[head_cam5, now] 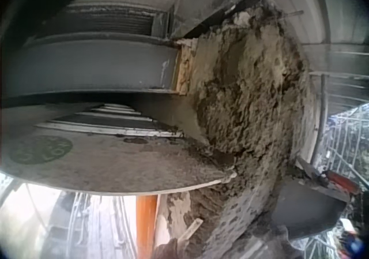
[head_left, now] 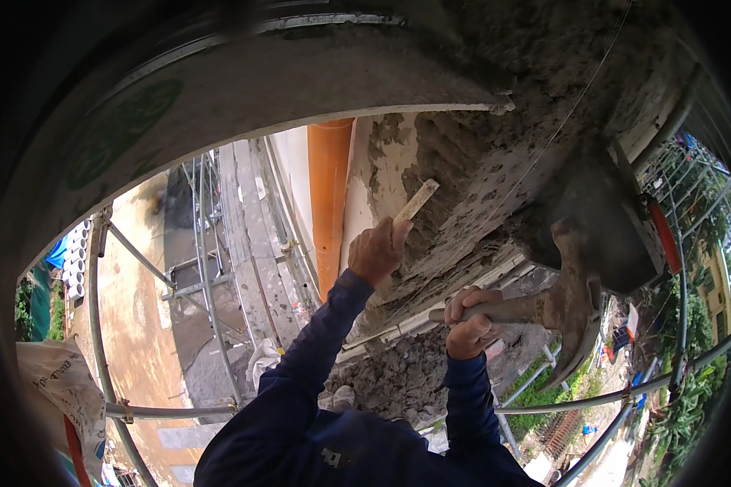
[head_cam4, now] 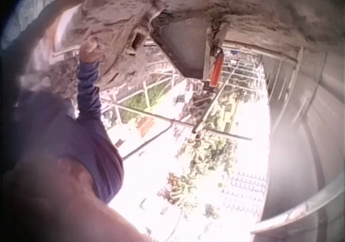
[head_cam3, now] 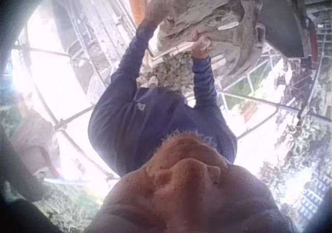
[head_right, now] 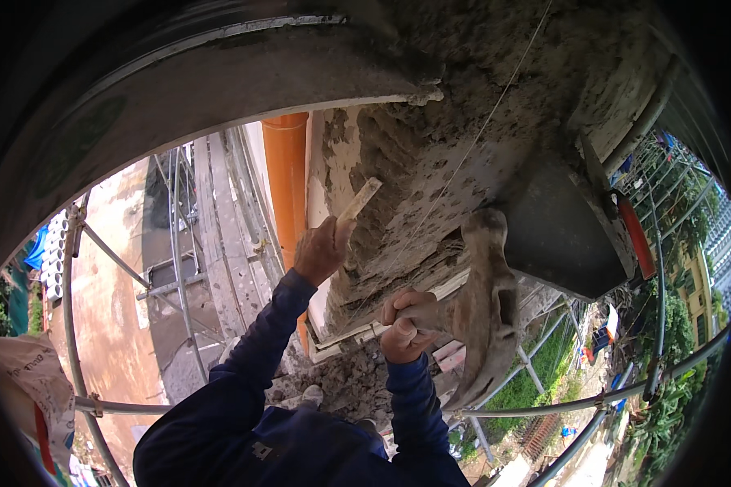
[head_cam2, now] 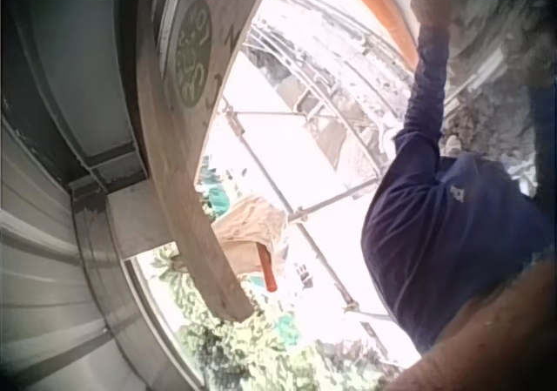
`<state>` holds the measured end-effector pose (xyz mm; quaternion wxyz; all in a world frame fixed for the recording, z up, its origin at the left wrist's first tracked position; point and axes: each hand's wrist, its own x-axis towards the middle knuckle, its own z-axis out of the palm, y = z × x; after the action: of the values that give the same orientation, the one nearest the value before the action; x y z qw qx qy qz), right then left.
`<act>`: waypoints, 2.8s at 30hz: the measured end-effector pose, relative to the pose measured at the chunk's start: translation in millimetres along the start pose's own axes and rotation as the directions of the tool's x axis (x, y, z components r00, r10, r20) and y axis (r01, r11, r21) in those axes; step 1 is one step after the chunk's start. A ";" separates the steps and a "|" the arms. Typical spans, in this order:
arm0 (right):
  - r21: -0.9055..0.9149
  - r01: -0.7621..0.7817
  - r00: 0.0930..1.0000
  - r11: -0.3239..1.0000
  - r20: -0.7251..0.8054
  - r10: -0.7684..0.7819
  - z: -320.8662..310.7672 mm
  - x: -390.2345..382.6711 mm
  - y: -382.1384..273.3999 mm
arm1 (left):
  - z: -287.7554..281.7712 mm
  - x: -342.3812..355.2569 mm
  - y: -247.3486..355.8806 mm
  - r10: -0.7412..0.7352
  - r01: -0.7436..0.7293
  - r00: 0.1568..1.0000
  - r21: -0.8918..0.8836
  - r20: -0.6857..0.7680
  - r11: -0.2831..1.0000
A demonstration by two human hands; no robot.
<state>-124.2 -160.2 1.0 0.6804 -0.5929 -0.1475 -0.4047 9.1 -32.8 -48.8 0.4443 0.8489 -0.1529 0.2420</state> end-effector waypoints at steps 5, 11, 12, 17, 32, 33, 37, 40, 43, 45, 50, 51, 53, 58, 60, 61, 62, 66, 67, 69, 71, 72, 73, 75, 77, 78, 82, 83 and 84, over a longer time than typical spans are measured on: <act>-0.435 -0.033 0.994 0.900 0.080 0.076 -60.2 -36.2 109.0 | 17.2 2.9 -3.1 0.016 -0.018 0.999 -0.083 -0.028 0.996; -0.362 -0.381 0.894 0.851 0.090 0.439 -57.1 -50.3 76.0 | -4.6 -8.5 6.7 -0.062 0.064 0.998 -0.072 0.027 0.995; -0.325 -0.345 0.915 0.880 0.091 0.393 -60.3 -51.1 68.0 | -11.9 -9.7 15.9 -0.074 0.080 0.996 -0.116 0.057 0.990; -0.190 -0.287 0.949 0.939 0.077 0.306 -39.8 -28.1 6.8 | -20.2 3.4 20.2 0.086 -0.091 0.996 -0.197 -0.034 0.976; -0.389 -0.437 0.848 0.811 0.123 0.516 -23.3 -2.4 72.6 | -6.3 28.7 -25.8 0.018 -0.021 0.998 -0.045 -0.061 0.999; -0.359 -0.503 0.812 0.786 0.116 0.572 -18.6 1.3 73.1 | -6.8 26.3 -44.5 -0.020 0.019 0.999 -0.033 -0.036 0.999; -0.252 -0.277 0.924 0.927 0.194 0.329 -16.7 -3.9 26.4 | -28.4 8.1 -30.4 -0.055 0.058 0.996 -0.056 0.066 0.997; -0.122 -0.142 0.975 0.982 0.155 0.160 7.1 9.1 -15.5 | -36.6 20.0 3.2 0.105 -0.100 0.993 -0.100 0.053 0.990; -0.123 0.018 0.991 0.992 0.135 -0.001 6.0 18.3 -24.6 | -37.9 36.7 16.2 0.155 -0.153 0.987 -0.065 0.034 0.986; 0.007 0.226 0.951 0.974 0.214 -0.222 3.0 24.4 -29.4 | -38.0 37.8 17.9 0.115 -0.113 0.992 -0.041 0.049 0.993; 0.119 0.477 0.847 0.871 0.201 -0.491 8.2 33.5 11.8 | -39.8 37.0 22.4 0.085 -0.083 0.996 -0.061 0.032 0.995; -0.396 0.540 0.838 0.743 0.336 -0.431 -32.2 18.3 61.1 | -32.8 39.4 25.6 0.082 -0.075 0.995 -0.108 0.064 0.991; -0.719 0.235 0.962 0.654 0.268 -0.052 -63.3 -2.3 97.3 | -22.1 40.5 10.3 0.058 -0.043 0.992 -0.131 0.114 0.990; -0.207 -0.292 0.932 0.934 0.157 0.326 -9.6 13.1 3.9 | -27.3 44.3 -3.3 0.078 -0.068 0.996 -0.208 0.043 0.976; -0.090 0.016 0.992 0.996 0.126 -0.005 8.9 21.4 -29.8 | -29.9 41.8 -4.6 0.074 -0.055 0.994 -0.232 0.075 0.971; -0.028 0.182 0.979 0.983 0.097 -0.179 15.7 28.3 -34.0 | -30.3 44.8 -7.8 0.079 -0.053 0.992 -0.248 0.095 0.967; 0.033 0.306 0.944 0.952 0.121 -0.307 19.6 33.9 -29.2 | -31.1 47.2 -11.7 0.083 -0.051 0.990 -0.261 0.114 0.964; -0.397 0.537 0.843 0.745 0.294 -0.451 -24.5 26.7 63.2 | -22.7 51.1 -10.0 0.090 -0.049 0.988 -0.290 0.128 0.956; -0.559 0.375 0.926 0.740 0.257 -0.275 -31.5 16.1 81.8 | -27.3 53.4 -14.9 0.049 -0.003 0.987 -0.293 0.150 0.956; -0.616 -0.078 0.964 0.784 0.154 0.217 -25.9 4.8 97.6 | -28.4 51.0 -30.9 0.010 0.046 0.984 -0.308 0.179 0.950; -0.456 -0.320 0.886 0.830 0.168 0.433 -12.5 10.1 89.7 | -27.3 54.6 -35.9 0.026 0.026 0.988 -0.330 0.153 0.944; -0.398 -0.262 0.919 0.879 0.173 0.353 -10.9 9.8 83.1 | -28.6 55.4 -33.2 0.029 0.014 0.991 -0.327 0.127 0.945; -0.315 -0.250 0.930 0.916 0.183 0.317 -16.6 10.1 64.8 | -19.3 53.6 -31.6 0.051 -0.014 0.991 -0.280 0.123 0.960; -0.121 -0.130 0.980 0.984 0.132 0.146 14.6 15.4 -6.8 | -34.0 52.6 -14.2 0.081 -0.032 0.984 -0.286 0.161 0.958; 0.106 0.131 0.980 0.986 0.137 -0.145 28.8 31.1 -15.9 | -25.8 62.0 -18.3 0.141 -0.110 0.985 -0.276 0.096 0.955; 0.251 0.248 0.940 0.936 0.172 -0.295 32.7 41.7 -0.3 | -20.5 56.4 -24.9 0.159 -0.136 0.984 -0.249 0.074 0.959; -0.677 -0.029 0.951 0.735 0.208 0.230 -6.6 25.5 94.4 | -28.1 57.1 -33.4 -0.025 0.099 0.976 -0.339 0.217 0.935; -0.675 -0.062 0.925 0.735 0.238 0.296 1.6 21.7 92.6 | -27.3 60.5 -44.2 -0.024 0.073 0.988 -0.326 0.152 0.943; -0.684 -0.079 0.903 0.725 0.259 0.342 1.1 21.4 87.0 | -25.1 58.6 -45.2 -0.010 0.063 0.986 -0.323 0.165 0.944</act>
<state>-47.3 -169.9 -43.9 0.4295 -0.8717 -0.0504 -0.2308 72.6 10.5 -35.3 0.5696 0.7828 -0.2105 0.1355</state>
